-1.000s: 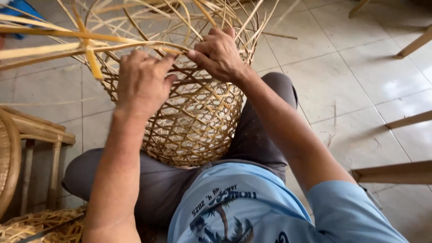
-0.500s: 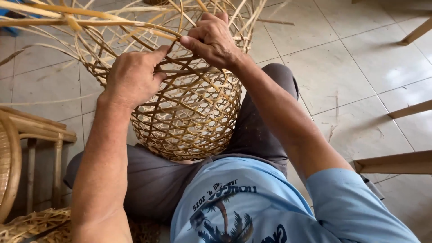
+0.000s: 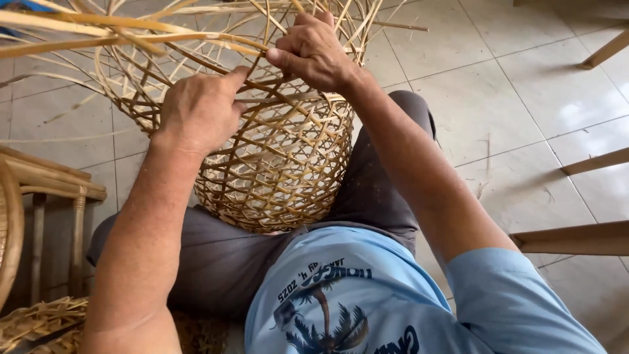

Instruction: Weaving a large conical basket using thin wooden or bamboo strips.

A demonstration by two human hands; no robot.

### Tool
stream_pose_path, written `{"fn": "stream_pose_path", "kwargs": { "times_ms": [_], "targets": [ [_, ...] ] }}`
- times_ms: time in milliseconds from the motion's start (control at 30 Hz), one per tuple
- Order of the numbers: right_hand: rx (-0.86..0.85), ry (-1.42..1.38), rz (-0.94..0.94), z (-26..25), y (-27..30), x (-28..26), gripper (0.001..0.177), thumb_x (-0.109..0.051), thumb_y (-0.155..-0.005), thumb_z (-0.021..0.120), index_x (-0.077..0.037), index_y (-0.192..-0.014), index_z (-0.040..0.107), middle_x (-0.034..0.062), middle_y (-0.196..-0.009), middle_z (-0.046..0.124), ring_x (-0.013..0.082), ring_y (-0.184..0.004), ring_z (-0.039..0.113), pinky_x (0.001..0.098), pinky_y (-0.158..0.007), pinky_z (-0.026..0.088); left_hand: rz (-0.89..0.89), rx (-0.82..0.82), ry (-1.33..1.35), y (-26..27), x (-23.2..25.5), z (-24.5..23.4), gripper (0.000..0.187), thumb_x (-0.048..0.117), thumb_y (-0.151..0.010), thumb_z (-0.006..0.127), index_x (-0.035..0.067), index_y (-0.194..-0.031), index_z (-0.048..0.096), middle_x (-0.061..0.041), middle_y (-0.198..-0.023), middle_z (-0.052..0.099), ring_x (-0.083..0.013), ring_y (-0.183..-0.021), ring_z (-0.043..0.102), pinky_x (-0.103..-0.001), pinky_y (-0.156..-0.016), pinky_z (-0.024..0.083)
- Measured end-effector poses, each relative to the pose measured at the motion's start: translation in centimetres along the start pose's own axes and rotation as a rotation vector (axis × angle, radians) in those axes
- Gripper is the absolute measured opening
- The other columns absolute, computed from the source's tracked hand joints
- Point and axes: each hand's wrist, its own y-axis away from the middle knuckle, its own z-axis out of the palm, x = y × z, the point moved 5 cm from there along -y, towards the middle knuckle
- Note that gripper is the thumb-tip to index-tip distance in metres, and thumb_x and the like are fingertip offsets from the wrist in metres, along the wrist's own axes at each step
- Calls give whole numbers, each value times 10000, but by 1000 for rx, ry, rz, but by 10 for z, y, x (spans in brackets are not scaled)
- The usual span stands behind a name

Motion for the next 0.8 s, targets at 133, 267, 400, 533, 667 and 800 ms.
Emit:
{"fn": "stream_pose_path", "kwargs": {
  "times_ms": [133,267,400,533,667,800],
  "targets": [
    [66,43,-35,2,-3,2,783,-755,-1086,247,-207,-687,640,-32,-694,507,209,-881,413,451,-910,266,69,181,-301,-7,0,10,496,242,-914,784,154,-1396,708,-59,-725,694,-284,-880,642,-509,-847,533],
    [67,80,-7,2,3,-1,769,-744,-1078,208,-223,-682,613,-49,-677,436,202,-832,440,439,-921,275,142,260,-533,-8,3,10,391,355,-914,754,156,-1251,756,-87,-1162,733,-246,-1109,610,-460,-1021,383],
    [74,67,-40,-1,2,-7,740,-690,-1105,255,-203,-700,637,-34,-682,451,201,-843,462,441,-930,277,200,172,-27,-4,-16,17,262,218,-938,841,21,-1090,759,-105,-771,680,-196,-601,594,-346,-562,551],
    [46,51,-43,-2,1,-12,694,-641,-1123,327,-203,-715,678,-27,-701,515,207,-888,477,459,-937,268,264,254,67,4,-7,-1,274,184,-868,893,4,-1042,780,-168,-854,721,-259,-796,655,-373,-729,586],
    [43,63,-41,-5,2,-11,703,-658,-1116,283,-222,-690,631,-39,-679,491,197,-855,458,444,-920,271,213,384,400,-1,6,-5,395,369,-996,774,-25,-1006,758,-156,-860,706,-252,-735,576,-385,-643,479],
    [34,77,-46,-3,3,-12,690,-671,-1106,282,-229,-675,590,-49,-674,453,188,-845,424,430,-904,268,179,820,569,-4,21,-2,439,350,-1111,657,-26,-909,759,-85,-688,617,-180,-524,462,-334,-466,340]
  ]
}}
